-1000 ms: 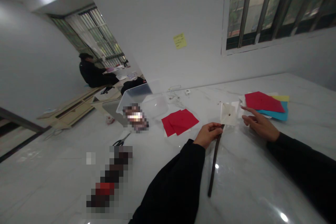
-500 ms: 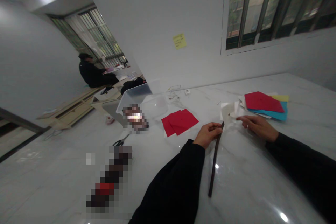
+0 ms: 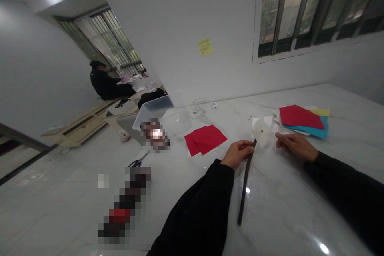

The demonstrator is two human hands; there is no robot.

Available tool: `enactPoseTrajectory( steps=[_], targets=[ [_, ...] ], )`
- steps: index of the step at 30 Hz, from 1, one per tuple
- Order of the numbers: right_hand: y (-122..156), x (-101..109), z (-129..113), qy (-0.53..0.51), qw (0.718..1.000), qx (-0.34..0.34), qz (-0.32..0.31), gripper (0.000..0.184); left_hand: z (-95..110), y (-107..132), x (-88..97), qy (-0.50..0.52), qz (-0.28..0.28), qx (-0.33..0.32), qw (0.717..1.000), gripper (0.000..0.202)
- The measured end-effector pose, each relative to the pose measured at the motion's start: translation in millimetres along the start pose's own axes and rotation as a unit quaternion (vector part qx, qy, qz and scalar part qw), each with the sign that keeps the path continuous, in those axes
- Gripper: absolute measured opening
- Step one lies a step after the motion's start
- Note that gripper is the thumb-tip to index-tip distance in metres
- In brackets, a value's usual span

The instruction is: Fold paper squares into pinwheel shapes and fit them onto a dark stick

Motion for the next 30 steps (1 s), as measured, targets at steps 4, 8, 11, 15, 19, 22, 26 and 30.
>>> enactPoseTrajectory(
  steps=[4,8,11,15,19,22,26,30],
  targets=[
    [-2,2,3,-0.004,0.999,0.010,0.031,0.065,0,0,0.1,0.014,-0.001,0.007,1.000,0.038],
    [0,-1,-1,0.015,0.999,0.027,-0.014,0.062,7,3,1.8,0.116,0.013,0.020,0.993,0.039],
    [3,-6,-5,0.012,0.998,0.046,-0.049,0.058,14,6,3.3,0.184,0.021,0.021,0.982,0.041],
    [7,-20,-17,-0.081,0.995,0.023,-0.060,0.056,16,7,4.1,0.215,0.024,0.021,0.976,0.041],
    [10,-48,-39,-0.193,0.975,-0.003,-0.107,0.052,15,5,4.3,0.204,0.022,0.011,0.979,0.040],
    [10,-73,-56,-0.258,0.949,0.001,-0.182,0.052,16,5,5.7,0.199,0.018,0.002,0.980,0.043],
    [4,-91,-73,-0.285,0.929,0.054,-0.231,0.045,16,3,10.9,0.182,0.015,-0.017,0.983,0.046],
    [2,-97,-81,-0.266,0.924,0.090,-0.261,0.044,16,1,16.5,0.186,0.026,-0.021,0.982,0.046]
  ],
)
Point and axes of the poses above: each hand's wrist, its own y-axis away from the middle knuckle, its own x-axis out of the back of the hand, z = x × y, the point moved 3 cm from there along -y, towards the middle knuckle, and after that the axes turned 5 degrees about x, right-handed, at the moved point
